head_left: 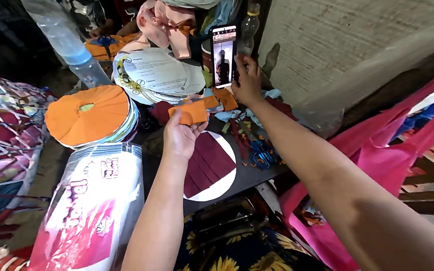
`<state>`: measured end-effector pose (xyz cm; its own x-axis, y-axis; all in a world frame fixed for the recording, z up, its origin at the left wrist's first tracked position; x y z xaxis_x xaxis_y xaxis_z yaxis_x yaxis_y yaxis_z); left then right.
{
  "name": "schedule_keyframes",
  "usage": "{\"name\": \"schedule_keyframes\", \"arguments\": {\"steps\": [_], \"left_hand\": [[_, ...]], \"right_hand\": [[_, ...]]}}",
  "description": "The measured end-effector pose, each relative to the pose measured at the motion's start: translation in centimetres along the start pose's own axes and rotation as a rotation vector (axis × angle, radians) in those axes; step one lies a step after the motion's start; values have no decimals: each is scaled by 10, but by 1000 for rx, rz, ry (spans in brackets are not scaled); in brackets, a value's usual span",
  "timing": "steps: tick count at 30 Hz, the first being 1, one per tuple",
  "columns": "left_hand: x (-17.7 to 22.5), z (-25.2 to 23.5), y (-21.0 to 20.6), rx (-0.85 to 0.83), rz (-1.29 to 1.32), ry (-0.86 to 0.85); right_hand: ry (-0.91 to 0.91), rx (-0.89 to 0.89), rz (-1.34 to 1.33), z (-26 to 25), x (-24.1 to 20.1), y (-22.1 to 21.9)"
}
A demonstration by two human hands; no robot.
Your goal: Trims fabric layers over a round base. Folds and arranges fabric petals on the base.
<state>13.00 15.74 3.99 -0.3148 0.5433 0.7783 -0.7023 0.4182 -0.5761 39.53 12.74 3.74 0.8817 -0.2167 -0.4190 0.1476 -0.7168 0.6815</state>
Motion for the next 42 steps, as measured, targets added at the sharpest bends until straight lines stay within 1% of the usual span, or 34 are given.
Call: {"name": "schedule_keyframes", "arguments": {"steps": [3, 13, 28, 34, 42], "left_hand": [[0, 0, 0, -10, -12, -8], [0, 0, 0, -7, -15, -8], [-1, -1, 0, -26, -50, -22], [-1, -1, -1, -28, -48, -20], [-1, 0, -1, -47, -54, -27]], "right_hand": [[8, 25, -3, 1, 1, 1], [9, -53, 9, 1, 1, -1], [66, -67, 14, 2, 1, -3], [55, -53, 27, 3, -2, 0], [68, -84, 31, 3, -3, -1]]}}
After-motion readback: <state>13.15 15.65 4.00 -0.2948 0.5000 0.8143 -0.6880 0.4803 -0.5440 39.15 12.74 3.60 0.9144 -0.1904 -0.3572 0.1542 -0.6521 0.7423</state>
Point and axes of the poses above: each hand's wrist, its own z-axis away from the middle knuckle, its own y-axis out of the back of the hand, x = y × z, the point moved 6 cm from there along -z, towards the middle knuckle, and after that the axes turned 6 degrees about y, right-handed, at the moved point
